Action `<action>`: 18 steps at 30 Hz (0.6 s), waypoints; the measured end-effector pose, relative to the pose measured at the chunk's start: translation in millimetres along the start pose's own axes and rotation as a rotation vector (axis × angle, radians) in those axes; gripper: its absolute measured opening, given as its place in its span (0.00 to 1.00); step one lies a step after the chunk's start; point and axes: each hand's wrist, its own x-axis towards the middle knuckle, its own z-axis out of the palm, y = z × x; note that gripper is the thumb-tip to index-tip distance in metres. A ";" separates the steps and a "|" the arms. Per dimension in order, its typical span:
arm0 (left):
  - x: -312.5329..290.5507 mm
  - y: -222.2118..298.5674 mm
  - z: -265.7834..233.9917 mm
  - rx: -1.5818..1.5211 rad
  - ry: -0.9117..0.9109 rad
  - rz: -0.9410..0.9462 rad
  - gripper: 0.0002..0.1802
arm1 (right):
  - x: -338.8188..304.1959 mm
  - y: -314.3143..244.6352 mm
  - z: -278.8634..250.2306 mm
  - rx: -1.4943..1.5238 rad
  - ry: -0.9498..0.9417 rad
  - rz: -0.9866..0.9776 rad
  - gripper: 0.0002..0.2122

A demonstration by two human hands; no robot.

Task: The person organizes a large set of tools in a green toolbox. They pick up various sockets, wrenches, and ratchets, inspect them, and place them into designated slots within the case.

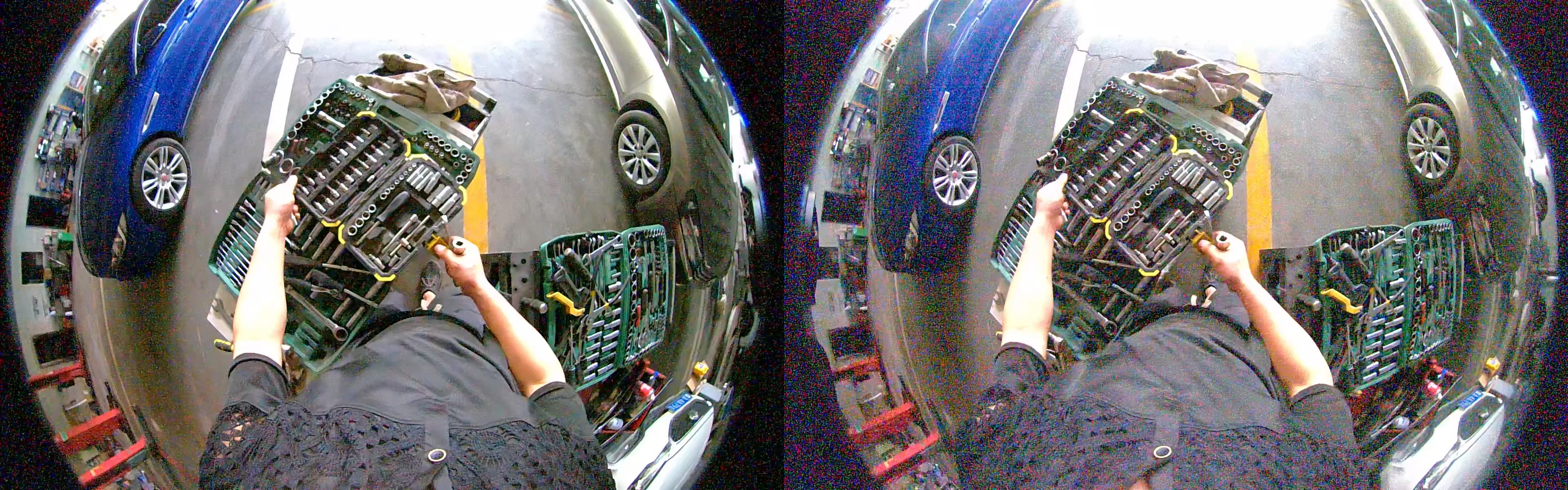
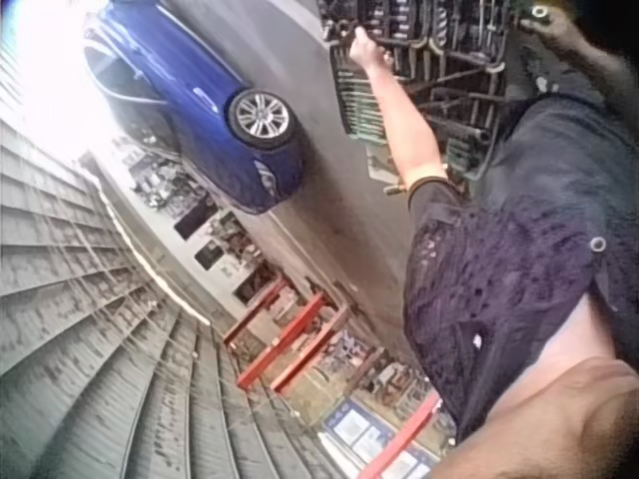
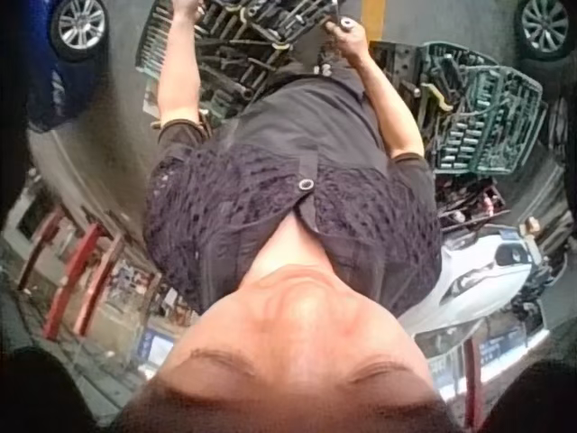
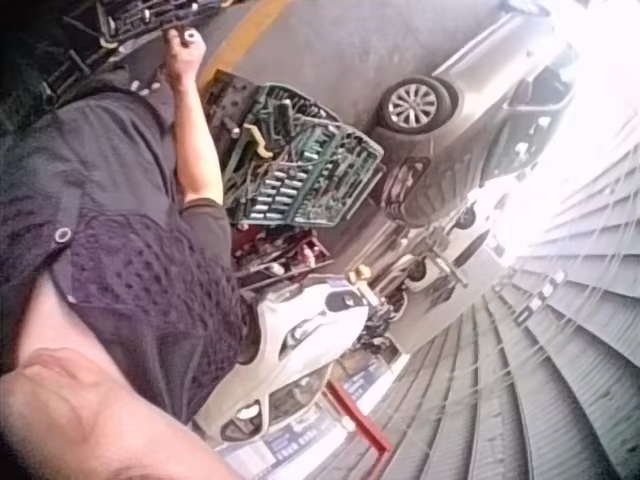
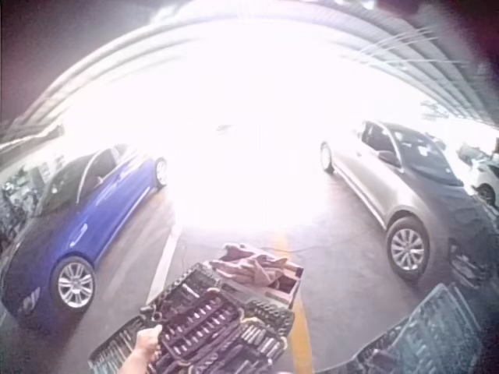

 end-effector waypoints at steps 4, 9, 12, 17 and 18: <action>-53.2 -57.6 36.0 -0.192 -0.060 -0.086 0.16 | -47.3 0.2 -60.1 -0.145 0.112 0.107 0.07; -122.1 -53.2 -4.8 -0.114 -0.003 -0.011 0.15 | -58.0 11.3 -82.0 -0.107 0.171 0.102 0.14; -177.2 -68.4 -27.2 0.002 -0.013 -0.138 0.14 | -71.3 5.0 -75.3 -0.156 0.151 0.046 0.07; -230.3 -121.2 -4.1 0.358 0.021 -0.232 0.19 | -75.5 -30.6 -55.2 -0.374 -0.003 -0.026 0.06; -237.8 -126.9 3.3 0.322 -0.008 -0.249 0.21 | -73.1 -34.1 -50.2 -0.394 -0.044 -0.028 0.06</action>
